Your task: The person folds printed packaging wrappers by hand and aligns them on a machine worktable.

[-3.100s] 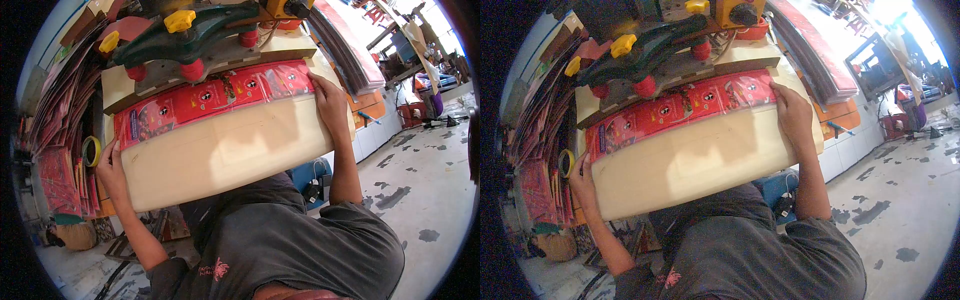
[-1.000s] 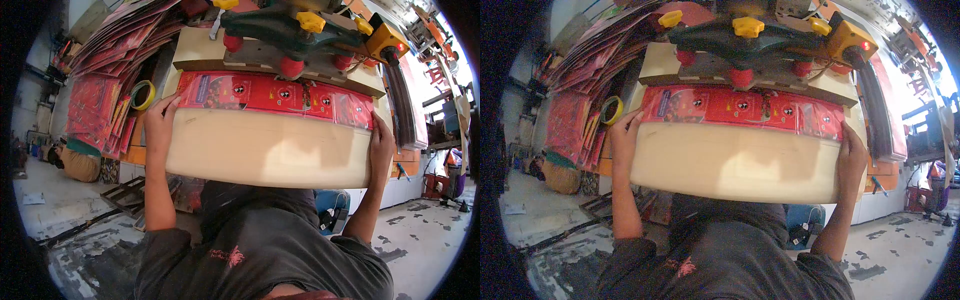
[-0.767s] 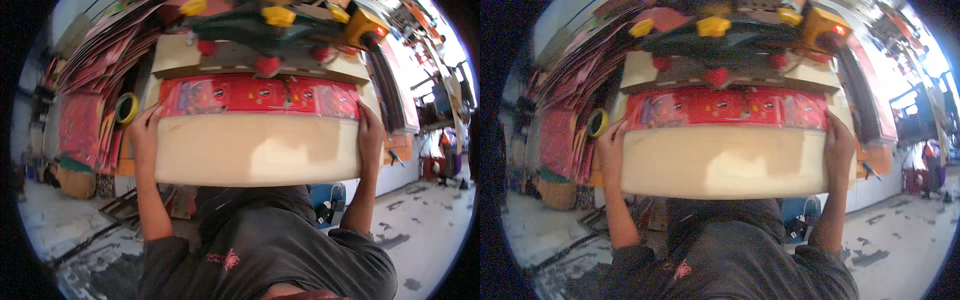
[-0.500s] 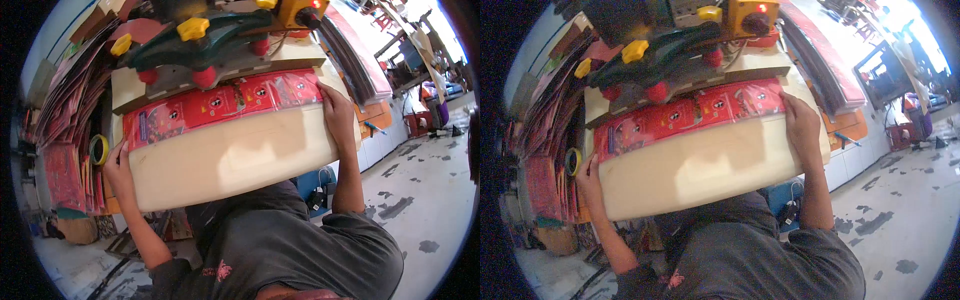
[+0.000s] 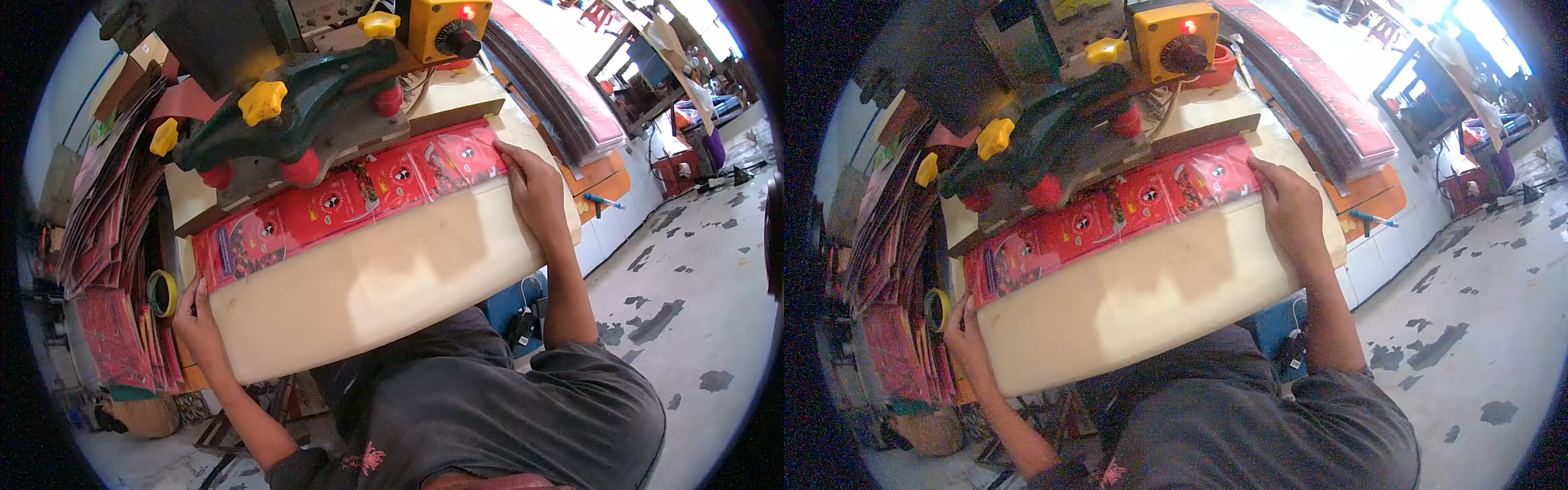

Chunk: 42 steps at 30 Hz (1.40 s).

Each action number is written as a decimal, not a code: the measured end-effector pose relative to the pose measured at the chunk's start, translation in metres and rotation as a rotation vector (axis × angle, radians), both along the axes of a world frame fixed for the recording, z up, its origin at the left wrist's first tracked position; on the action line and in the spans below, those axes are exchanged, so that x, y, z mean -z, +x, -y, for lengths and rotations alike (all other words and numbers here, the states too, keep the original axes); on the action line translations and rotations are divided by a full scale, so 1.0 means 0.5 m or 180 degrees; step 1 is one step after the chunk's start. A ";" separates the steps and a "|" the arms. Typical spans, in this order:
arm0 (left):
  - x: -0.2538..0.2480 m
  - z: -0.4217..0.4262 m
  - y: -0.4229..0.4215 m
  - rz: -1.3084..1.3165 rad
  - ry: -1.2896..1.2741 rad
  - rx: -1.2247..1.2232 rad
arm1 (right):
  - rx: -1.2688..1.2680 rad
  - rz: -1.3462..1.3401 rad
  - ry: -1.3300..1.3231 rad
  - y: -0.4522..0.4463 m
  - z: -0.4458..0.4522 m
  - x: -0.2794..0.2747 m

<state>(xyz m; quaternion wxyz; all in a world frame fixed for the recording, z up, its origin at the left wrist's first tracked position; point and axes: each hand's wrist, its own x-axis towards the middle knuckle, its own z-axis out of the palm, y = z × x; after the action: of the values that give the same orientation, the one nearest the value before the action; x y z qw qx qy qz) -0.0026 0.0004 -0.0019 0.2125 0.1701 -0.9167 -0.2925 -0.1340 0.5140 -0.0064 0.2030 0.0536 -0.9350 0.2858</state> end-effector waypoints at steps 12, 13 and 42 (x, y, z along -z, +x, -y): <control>-0.002 0.000 0.003 0.0019 0.0037 -0.0042 | -0.0041 -0.0043 0.0046 0.000 0.000 -0.001; -0.001 0.002 0.003 0.0030 0.0046 -0.0038 | -0.0041 -0.0044 0.0046 0.000 0.000 -0.001; -0.031 0.037 -0.069 0.0553 0.0179 0.0394 | -0.0373 0.0379 -0.0016 -0.088 -0.019 -0.015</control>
<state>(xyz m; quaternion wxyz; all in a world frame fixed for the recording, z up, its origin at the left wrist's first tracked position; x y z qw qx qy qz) -0.0368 -0.0182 0.0135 0.1089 0.1437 -0.9319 -0.3148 -0.1779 0.5234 0.0014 0.1301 0.0907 -0.9400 0.3022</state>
